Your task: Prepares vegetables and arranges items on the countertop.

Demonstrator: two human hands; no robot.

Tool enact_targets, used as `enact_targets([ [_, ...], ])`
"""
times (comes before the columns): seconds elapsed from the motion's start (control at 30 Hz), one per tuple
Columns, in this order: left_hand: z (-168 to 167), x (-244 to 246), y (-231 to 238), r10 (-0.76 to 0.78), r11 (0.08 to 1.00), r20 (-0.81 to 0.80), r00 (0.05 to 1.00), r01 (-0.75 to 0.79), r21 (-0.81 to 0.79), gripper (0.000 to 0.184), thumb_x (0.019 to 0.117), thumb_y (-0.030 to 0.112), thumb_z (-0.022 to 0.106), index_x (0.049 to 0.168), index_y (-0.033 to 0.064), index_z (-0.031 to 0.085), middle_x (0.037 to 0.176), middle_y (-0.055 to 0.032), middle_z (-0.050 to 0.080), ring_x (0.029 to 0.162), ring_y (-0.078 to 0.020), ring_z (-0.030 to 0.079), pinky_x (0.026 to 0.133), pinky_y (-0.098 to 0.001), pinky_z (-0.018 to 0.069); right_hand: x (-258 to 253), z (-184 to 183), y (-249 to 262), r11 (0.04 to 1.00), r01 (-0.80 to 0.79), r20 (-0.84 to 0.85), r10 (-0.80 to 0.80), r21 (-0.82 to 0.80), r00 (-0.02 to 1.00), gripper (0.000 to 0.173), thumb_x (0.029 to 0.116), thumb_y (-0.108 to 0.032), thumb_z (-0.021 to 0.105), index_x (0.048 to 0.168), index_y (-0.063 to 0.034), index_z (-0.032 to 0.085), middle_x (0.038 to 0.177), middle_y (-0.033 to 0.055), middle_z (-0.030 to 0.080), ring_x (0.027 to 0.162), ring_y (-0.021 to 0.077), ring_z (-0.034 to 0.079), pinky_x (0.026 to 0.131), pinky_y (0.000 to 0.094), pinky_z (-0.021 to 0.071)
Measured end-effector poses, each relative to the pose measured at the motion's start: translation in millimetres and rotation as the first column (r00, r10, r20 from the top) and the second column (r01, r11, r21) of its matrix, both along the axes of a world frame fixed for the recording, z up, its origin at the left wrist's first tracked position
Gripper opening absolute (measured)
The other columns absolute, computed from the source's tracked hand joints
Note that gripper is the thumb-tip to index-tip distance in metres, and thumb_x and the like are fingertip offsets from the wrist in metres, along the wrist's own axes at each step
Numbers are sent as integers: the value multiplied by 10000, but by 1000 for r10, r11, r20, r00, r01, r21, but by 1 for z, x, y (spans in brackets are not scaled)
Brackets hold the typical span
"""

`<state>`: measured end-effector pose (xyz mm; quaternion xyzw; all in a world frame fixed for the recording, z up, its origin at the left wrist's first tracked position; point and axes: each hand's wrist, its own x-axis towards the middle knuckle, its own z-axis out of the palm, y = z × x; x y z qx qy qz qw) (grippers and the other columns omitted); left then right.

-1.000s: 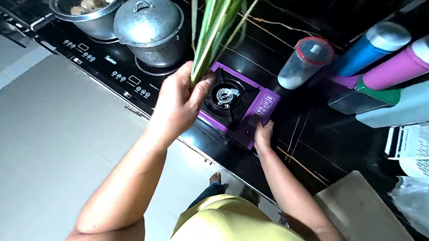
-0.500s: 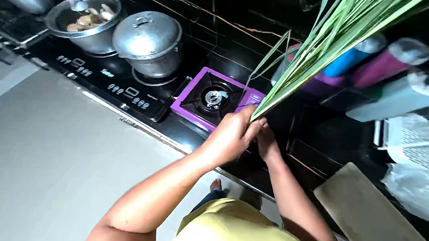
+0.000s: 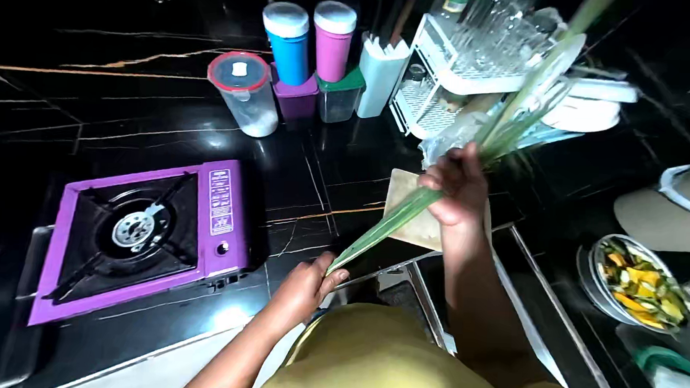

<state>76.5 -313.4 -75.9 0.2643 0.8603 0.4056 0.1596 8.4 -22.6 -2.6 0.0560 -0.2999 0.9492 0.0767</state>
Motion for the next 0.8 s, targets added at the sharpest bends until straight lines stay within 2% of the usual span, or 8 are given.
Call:
enact_targets([
  [0.13,-4,-28,23,29,996,-161,986,-43,-79,508,1076,445,454,1044,-31,630,660,-163,604,597,-344,645,577,-547,548,-2,6,54,996,75,-73,-79,-46,994,533,1114,-432,296,783,-177,625,512,-100,440,437,52,436,492,241,448],
  [0.2,0,-52,32,140,984,-185,973,-158,-86,485,1080,400,462,1059,-57,623,679,-171,606,615,-343,638,598,-549,541,-15,8,66,987,92,-96,-80,130,992,396,1080,-431,444,929,-184,714,683,-53,634,640,97,630,705,308,579],
  [0.23,-2,-66,33,217,966,-183,959,-237,-98,473,1084,383,460,1068,-63,616,689,-175,600,627,-342,626,613,-548,531,-24,7,72,950,108,-68,-92,294,993,332,1039,-464,535,1089,-191,717,909,-5,744,875,147,719,879,368,600],
  [0.27,-8,-81,31,290,937,-187,939,-318,-143,469,1087,370,464,1090,-76,609,712,-211,611,657,-381,637,637,-578,535,-32,6,76,848,118,-21,-125,518,992,423,1015,-502,570,1265,-164,605,1151,34,741,1068,180,710,970,393,577],
  [0.33,-23,-110,22,417,813,-99,904,-419,-404,504,1099,396,435,1241,-68,571,923,-333,660,898,-527,672,794,-698,522,-43,-4,92,529,8,101,-176,849,979,592,1006,-365,602,1470,-32,444,1367,108,629,1205,209,642,1024,406,540],
  [0.43,-55,-128,1,583,585,-6,812,-425,-690,555,1105,410,380,1411,-38,499,1232,-381,616,1175,-574,596,942,-750,459,-42,-30,133,143,-140,179,-319,980,931,514,973,-312,702,1391,-33,595,1385,152,619,1235,255,623,1047,455,522],
  [0.6,-64,-110,1,663,441,-85,744,-480,-758,577,1088,414,434,1399,-70,479,1217,-390,616,1159,-573,605,916,-737,473,-6,-69,225,161,-113,188,-608,981,771,395,986,-265,694,1314,-53,638,1320,153,650,1105,256,675,953,448,559],
  [0.8,-52,-104,26,610,553,-253,751,-632,-543,914,911,389,767,1532,-110,318,1537,-425,305,1410,-626,312,1112,-735,301,8,-90,297,94,-168,179,-775,981,606,659,924,-393,754,1458,-89,515,1463,190,532,1233,331,599,990,532,515],
])
